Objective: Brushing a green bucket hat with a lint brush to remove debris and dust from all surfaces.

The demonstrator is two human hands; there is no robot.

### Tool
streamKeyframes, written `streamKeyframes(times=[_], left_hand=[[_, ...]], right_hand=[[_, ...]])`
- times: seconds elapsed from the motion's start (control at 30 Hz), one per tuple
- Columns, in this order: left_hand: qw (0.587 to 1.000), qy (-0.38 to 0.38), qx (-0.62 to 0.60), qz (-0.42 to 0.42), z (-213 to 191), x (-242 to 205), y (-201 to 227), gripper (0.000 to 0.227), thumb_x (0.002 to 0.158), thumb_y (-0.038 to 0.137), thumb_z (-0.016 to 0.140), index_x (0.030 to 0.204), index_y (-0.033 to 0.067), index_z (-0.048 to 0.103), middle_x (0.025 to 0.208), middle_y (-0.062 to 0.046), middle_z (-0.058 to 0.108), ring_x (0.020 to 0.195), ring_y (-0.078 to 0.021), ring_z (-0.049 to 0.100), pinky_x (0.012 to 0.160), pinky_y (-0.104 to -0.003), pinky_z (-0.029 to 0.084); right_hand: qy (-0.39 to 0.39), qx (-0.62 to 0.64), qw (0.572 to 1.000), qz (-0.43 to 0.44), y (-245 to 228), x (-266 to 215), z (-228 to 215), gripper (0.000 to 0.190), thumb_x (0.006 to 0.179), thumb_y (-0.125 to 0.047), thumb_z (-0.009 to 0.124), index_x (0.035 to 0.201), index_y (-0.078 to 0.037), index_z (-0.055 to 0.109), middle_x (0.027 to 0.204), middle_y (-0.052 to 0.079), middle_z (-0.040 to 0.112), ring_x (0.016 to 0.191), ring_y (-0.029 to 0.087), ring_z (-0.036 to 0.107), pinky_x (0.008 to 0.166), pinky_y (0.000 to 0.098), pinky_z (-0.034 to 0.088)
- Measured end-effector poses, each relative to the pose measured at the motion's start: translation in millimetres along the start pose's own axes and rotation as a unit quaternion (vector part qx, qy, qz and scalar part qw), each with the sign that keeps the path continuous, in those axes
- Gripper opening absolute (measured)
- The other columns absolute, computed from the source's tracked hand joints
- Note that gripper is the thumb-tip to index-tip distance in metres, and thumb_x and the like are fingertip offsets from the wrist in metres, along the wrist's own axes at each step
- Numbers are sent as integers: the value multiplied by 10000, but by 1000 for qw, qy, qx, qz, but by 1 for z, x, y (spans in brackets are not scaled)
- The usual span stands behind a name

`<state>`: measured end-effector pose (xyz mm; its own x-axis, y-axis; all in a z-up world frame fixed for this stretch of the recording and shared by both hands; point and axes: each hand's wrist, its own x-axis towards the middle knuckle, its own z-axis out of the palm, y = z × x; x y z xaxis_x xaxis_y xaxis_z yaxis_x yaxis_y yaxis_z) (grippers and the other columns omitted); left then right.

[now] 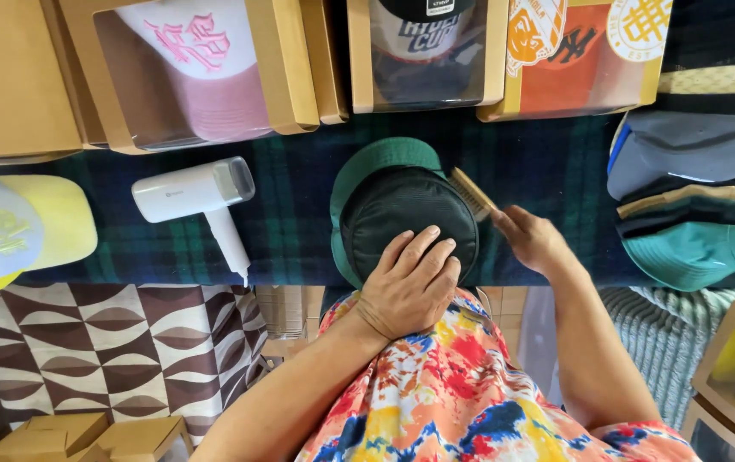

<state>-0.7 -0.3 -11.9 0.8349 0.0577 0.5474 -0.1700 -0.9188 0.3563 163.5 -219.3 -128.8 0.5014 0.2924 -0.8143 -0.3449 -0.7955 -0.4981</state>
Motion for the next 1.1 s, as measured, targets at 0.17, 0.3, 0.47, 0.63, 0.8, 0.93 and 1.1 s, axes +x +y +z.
streamKeyframes(times=[0.17,0.3,0.47,0.63,0.8,0.93,1.1], left_hand=[[1000,-1,-9,-6,3,-5,1,280,1016,297,492,1106,111,681,1173,-128,677,1183,-342,664,1044,-504,504],[1000,1,-6,-8,-3,-2,4,306,1023,294,476,1139,110,691,1192,-132,677,1193,-342,661,1053,-498,499],[1000,-17,0,-11,-7,4,5,366,1007,262,468,1248,96,688,1339,-145,653,1313,-362,601,1109,-522,435],[1000,-19,-6,-12,-2,5,2,397,962,231,514,1298,85,666,1380,-152,633,1334,-375,583,1139,-549,398],[991,36,-84,-98,-6,24,10,365,973,280,585,1259,80,696,1189,-109,697,1167,-324,664,1097,-508,436],[938,14,-264,-224,-3,47,16,616,983,312,634,1514,50,465,1113,-206,632,1016,-419,661,870,-501,517],[847,-25,-402,-348,-30,72,-50,593,964,38,575,1533,87,416,1326,-281,544,1247,-504,571,1033,-525,492]], right_hand=[[-19,213,962,-169,-23,-50,9,410,1104,-421,473,994,-45,592,578,103,406,399,222,440,329,289,378],[44,43,997,-55,-34,-53,6,390,1082,-450,536,1039,-96,694,579,134,512,530,260,515,443,372,490],[51,75,983,-161,-64,-58,6,354,1074,-425,541,1051,-111,703,560,74,481,483,192,517,424,314,464],[54,-134,989,-17,-67,-16,4,500,1087,-554,465,1146,-112,692,902,223,698,847,387,656,710,505,568],[256,36,948,-186,-67,-83,28,260,1084,-364,613,1188,-135,676,677,81,615,565,223,632,572,363,519],[290,4,929,-228,-120,-137,74,300,978,-259,699,1222,-136,575,1115,156,651,1055,387,644,923,481,482],[193,-67,811,-548,-138,-117,85,516,956,-246,683,1328,86,554,848,188,564,789,481,609,673,545,494]])
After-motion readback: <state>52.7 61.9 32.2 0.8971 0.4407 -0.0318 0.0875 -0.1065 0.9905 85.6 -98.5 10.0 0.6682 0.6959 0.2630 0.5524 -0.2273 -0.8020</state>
